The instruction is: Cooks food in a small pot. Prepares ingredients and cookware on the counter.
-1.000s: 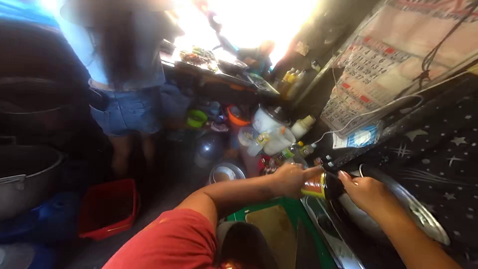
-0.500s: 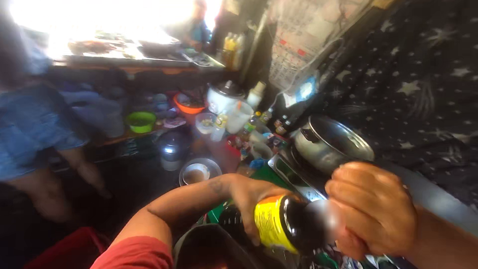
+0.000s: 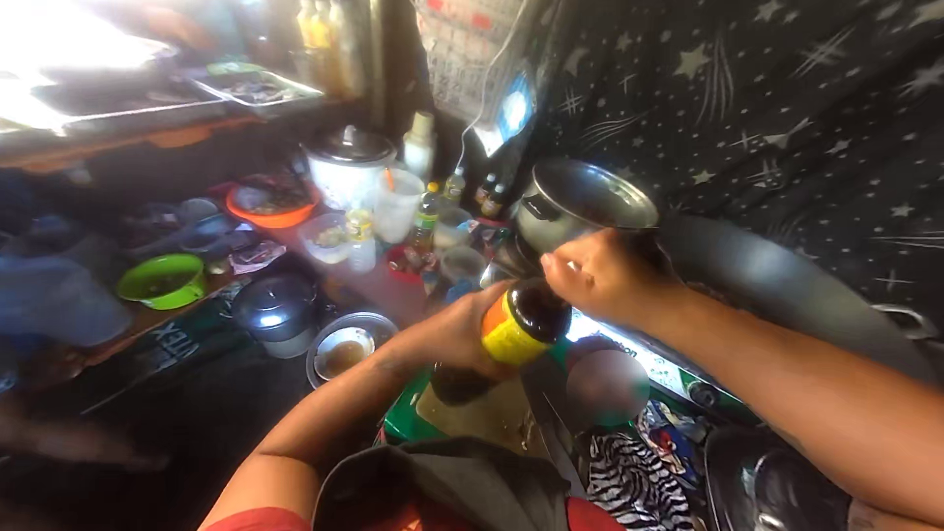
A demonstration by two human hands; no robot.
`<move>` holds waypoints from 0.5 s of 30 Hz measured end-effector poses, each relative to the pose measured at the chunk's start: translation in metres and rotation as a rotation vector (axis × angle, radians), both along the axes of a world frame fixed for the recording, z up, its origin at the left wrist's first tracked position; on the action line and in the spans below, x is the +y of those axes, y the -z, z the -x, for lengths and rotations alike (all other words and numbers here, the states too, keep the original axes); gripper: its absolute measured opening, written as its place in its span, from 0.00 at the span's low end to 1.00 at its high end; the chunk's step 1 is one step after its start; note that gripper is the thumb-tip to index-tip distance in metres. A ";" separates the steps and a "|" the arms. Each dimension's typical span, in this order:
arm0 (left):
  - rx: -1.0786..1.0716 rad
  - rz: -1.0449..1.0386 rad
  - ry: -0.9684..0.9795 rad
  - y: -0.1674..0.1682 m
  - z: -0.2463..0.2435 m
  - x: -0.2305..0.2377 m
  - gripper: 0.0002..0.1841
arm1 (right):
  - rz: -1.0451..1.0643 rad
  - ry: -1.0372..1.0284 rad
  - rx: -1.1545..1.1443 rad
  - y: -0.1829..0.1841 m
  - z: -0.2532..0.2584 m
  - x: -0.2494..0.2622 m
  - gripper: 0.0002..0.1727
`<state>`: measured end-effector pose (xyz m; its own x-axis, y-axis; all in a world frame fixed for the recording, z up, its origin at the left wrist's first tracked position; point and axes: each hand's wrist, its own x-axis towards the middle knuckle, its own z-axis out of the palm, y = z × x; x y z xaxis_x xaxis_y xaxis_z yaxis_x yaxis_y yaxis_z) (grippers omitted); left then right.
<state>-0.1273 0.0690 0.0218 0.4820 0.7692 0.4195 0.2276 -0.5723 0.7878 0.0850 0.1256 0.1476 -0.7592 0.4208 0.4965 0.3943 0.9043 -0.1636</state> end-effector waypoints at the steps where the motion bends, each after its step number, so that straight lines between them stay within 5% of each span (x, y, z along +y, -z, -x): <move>1: -0.065 0.036 0.146 -0.001 0.002 0.003 0.56 | -0.062 -0.160 0.036 0.000 -0.002 0.004 0.23; 4: -0.133 0.069 0.426 -0.002 0.002 0.012 0.53 | -0.170 -0.441 0.104 0.001 -0.005 0.003 0.24; 8: -0.104 0.091 0.562 -0.001 -0.001 0.027 0.52 | -0.177 -0.547 0.239 0.012 -0.009 -0.001 0.25; 15: -0.077 0.038 0.437 0.013 -0.005 0.048 0.54 | -0.200 -0.338 0.506 0.043 -0.008 0.013 0.21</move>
